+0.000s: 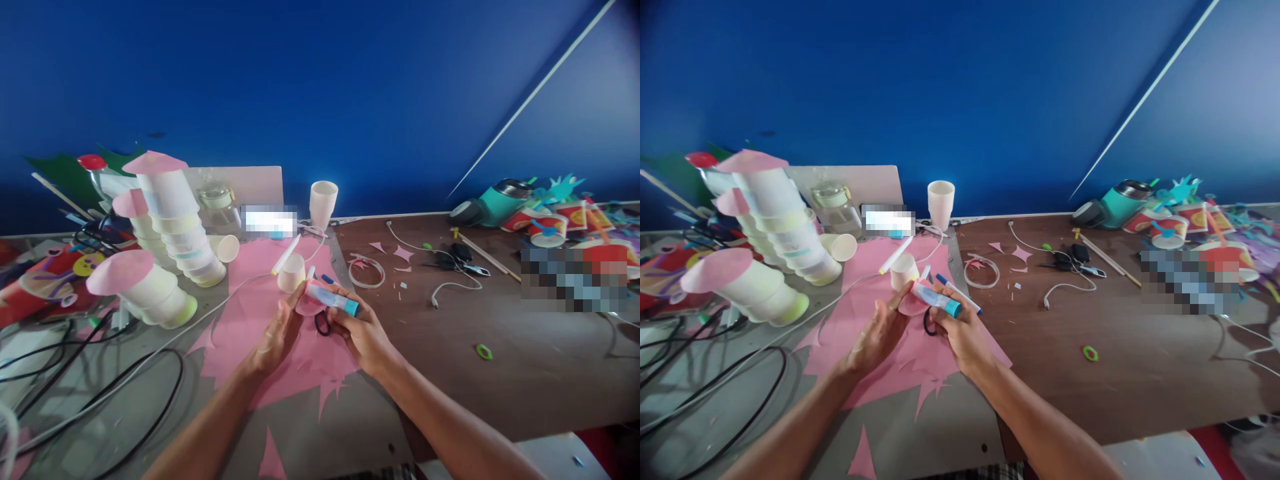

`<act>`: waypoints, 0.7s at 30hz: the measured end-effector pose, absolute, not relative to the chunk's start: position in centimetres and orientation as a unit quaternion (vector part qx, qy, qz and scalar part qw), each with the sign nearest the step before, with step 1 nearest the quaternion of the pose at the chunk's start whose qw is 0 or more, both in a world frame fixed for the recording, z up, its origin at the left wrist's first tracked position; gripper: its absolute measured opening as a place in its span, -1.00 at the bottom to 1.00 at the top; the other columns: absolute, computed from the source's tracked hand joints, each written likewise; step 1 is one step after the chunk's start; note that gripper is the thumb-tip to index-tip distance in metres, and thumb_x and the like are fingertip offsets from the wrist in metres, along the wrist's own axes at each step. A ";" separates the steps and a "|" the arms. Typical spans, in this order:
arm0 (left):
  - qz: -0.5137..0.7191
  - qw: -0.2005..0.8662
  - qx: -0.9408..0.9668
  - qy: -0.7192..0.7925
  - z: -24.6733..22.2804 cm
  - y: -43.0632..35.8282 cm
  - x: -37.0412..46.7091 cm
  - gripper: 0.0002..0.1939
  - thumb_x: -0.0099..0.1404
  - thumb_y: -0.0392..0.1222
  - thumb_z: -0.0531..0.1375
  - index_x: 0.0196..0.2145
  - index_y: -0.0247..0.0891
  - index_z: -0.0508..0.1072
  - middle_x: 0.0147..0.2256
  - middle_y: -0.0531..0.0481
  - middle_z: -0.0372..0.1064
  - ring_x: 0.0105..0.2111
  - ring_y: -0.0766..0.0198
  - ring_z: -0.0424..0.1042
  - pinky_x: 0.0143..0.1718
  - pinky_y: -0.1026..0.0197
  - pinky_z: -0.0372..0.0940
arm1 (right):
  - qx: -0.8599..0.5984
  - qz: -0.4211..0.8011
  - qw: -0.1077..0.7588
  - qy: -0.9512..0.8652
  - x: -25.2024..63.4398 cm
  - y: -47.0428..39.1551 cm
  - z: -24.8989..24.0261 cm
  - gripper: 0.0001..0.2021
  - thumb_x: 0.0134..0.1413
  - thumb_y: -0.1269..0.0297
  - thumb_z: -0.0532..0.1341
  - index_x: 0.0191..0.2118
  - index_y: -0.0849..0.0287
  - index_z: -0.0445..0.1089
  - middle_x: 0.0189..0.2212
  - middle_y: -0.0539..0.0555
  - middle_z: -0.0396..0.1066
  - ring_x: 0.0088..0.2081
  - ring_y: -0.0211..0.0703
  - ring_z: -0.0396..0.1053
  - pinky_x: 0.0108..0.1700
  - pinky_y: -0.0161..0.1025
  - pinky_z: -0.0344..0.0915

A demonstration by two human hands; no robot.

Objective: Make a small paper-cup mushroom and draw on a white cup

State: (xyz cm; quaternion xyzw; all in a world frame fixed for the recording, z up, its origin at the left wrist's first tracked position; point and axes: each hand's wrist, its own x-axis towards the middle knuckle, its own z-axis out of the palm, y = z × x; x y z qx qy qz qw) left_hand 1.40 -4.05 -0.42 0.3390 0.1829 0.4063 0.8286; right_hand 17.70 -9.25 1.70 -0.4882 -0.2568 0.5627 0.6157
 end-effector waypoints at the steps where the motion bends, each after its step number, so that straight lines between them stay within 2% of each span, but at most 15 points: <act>1: 0.405 0.830 0.340 0.178 -0.2 -3.7 1.3 -0.41 0.36 0.25 0.19 0.19 -0.12 0.51 0.34 -0.03 0.28 0.46 0.05 -0.04 0.46 0.04 -0.15 | -0.490 0.559 0.612 -0.271 17.9 -9.3 1.8 -0.48 -0.15 0.12 0.49 -0.01 0.15 0.51 -0.53 -0.07 0.40 -0.53 -0.26 0.32 -0.44 -0.30 0.28; 3: 0.413 0.830 0.323 0.189 0.4 -2.9 0.9 -0.31 0.34 0.37 0.12 0.09 -0.25 0.58 0.20 -0.18 0.46 0.35 -0.09 0.22 0.38 -0.06 0.06 | -0.492 0.535 0.595 -0.343 18.3 -9.6 1.9 -0.55 -0.08 0.12 0.48 -0.04 0.13 0.54 -0.42 0.00 0.50 -0.46 -0.21 0.39 -0.38 -0.26 0.34; 5: 0.404 0.837 0.298 0.217 1.0 -2.2 0.3 -0.34 0.37 0.36 0.08 -0.15 -0.31 0.66 -0.08 -0.22 0.63 0.06 -0.08 0.51 0.15 -0.05 0.33 | -0.490 0.493 0.564 -0.446 18.6 -10.0 2.1 -0.63 0.01 0.13 0.44 -0.04 0.11 0.56 -0.22 0.09 0.58 -0.35 -0.12 0.48 -0.29 -0.20 0.41; 6: 0.392 0.843 0.286 0.231 1.3 -1.9 0.1 -0.35 0.40 0.33 0.07 -0.21 -0.33 0.66 -0.19 -0.21 0.64 -0.09 -0.02 0.58 0.00 0.01 0.41 | -0.489 0.465 0.545 -0.498 18.7 -10.2 2.2 -0.66 0.07 0.14 0.41 -0.03 0.10 0.56 -0.14 0.13 0.59 -0.28 -0.07 0.52 -0.23 -0.17 0.44; 8: 0.389 0.849 0.263 0.244 1.7 -1.6 -0.3 -0.39 0.42 0.28 0.07 -0.17 -0.33 0.64 -0.22 -0.19 0.64 -0.23 0.06 0.60 -0.17 0.08 0.45 | -0.486 0.399 0.511 -0.586 18.8 -10.5 2.3 -0.69 0.16 0.21 0.35 0.03 0.07 0.55 -0.04 0.17 0.59 -0.13 0.03 0.55 -0.11 -0.11 0.46; 9: 0.385 0.852 0.257 0.244 1.7 -1.6 -0.4 -0.39 0.42 0.28 0.07 -0.12 -0.33 0.63 -0.18 -0.21 0.64 -0.22 0.05 0.60 -0.18 0.08 0.45 | -0.483 0.365 0.496 -0.622 18.8 -10.7 2.3 -0.68 0.19 0.25 0.32 0.06 0.06 0.53 -0.03 0.18 0.59 -0.09 0.05 0.55 -0.06 -0.08 0.46; 11: 0.370 0.860 0.260 0.234 1.7 -1.7 -0.3 -0.33 0.40 0.33 0.06 -0.05 -0.35 0.62 -0.07 -0.28 0.62 -0.11 -0.05 0.59 -0.08 -0.01 0.44 | -0.468 0.302 0.466 -0.687 18.8 -10.8 2.1 -0.66 0.22 0.33 0.28 0.11 0.03 0.50 -0.04 0.17 0.60 -0.05 0.05 0.55 0.03 -0.03 0.44; 16: 0.340 0.869 0.291 0.209 1.1 -2.2 0.2 -0.26 0.38 0.38 0.04 0.00 -0.37 0.62 0.07 -0.32 0.55 0.16 -0.19 0.44 0.24 -0.13 0.23 | -0.434 0.199 0.432 -0.765 18.8 -10.6 1.0 -0.60 0.26 0.41 0.22 0.19 0.02 0.42 -0.09 0.15 0.62 -0.13 0.00 0.55 -0.01 -0.04 0.46; 21: 0.359 0.859 0.307 0.198 0.5 -2.6 0.5 -0.29 0.35 0.40 0.06 0.07 -0.23 0.60 0.18 -0.25 0.47 0.28 -0.19 0.31 0.34 -0.17 0.10 | -0.465 0.214 0.470 -0.719 18.2 -10.7 0.6 -0.65 0.29 0.33 0.22 0.16 -0.01 0.43 -0.04 0.14 0.61 -0.08 0.02 0.57 -0.02 -0.04 0.47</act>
